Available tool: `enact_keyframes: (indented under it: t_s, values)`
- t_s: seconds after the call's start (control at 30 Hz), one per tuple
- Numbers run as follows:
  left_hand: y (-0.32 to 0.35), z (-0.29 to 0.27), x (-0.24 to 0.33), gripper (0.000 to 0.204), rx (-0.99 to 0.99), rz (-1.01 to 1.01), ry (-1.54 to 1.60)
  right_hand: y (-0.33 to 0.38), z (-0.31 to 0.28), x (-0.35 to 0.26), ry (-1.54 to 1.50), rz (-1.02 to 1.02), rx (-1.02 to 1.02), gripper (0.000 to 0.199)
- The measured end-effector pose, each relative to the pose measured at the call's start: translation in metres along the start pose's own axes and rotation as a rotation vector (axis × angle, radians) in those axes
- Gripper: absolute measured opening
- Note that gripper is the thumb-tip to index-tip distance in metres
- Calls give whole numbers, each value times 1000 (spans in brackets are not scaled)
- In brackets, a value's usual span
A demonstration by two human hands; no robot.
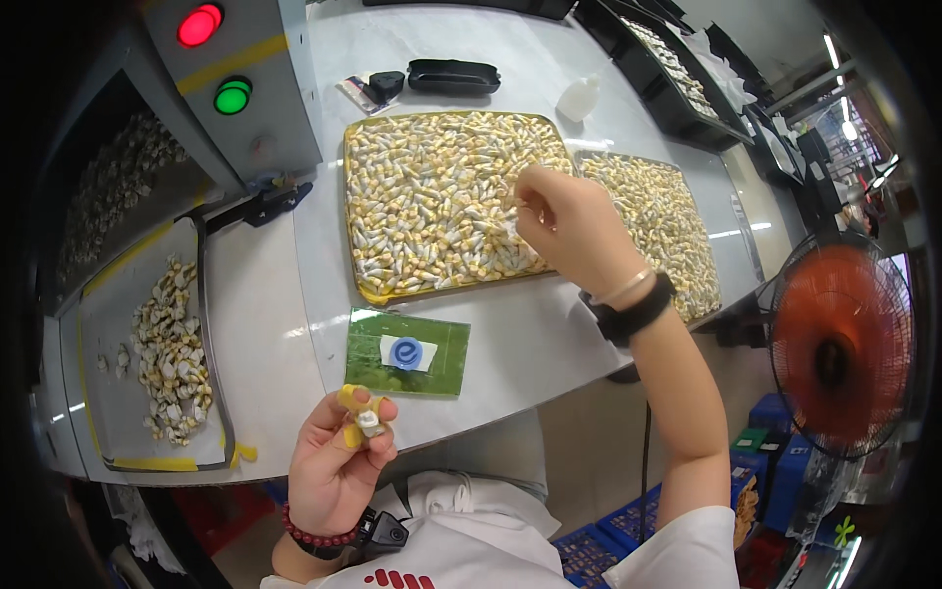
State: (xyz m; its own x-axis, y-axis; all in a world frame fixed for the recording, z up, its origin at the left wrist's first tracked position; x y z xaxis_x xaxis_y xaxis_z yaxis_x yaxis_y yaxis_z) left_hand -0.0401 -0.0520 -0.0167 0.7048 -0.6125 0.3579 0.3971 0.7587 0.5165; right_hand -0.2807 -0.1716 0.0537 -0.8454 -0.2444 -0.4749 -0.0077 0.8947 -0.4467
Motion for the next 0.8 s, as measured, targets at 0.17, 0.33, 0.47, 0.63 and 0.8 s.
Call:
enact_keyframes:
  t_s: [0.17,0.33,0.47,0.63,0.8]
  values:
    - [2,5,4,21,-52,97,-206,27,-18,-27,-271,101,39,15]
    - [3,3,4,20,-146,124,-175,56,-9,-68,-307,-17,-192,16]
    - [7,5,8,24,-67,199,-175,65,9,-82,-301,-125,-213,14]
    - [14,-8,15,37,-106,270,-250,61,24,-101,-168,-357,-226,14]
    - [12,-17,16,50,-97,234,-164,64,37,-108,-58,-470,-275,17]
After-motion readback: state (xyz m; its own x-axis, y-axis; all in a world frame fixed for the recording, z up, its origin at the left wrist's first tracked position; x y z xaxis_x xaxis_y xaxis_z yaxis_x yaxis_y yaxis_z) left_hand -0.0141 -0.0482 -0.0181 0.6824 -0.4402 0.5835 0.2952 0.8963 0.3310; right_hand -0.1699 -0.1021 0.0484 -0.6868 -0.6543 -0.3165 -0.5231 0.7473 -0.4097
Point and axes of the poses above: each hand's wrist, its own y-axis away from the middle knuckle, its own z-axis out of the palm, x = y × z, the point moved 6 cm from there along -y, towards the middle knuckle, and after that the axes turned 15 degrees about x, right-handed, at the moved point
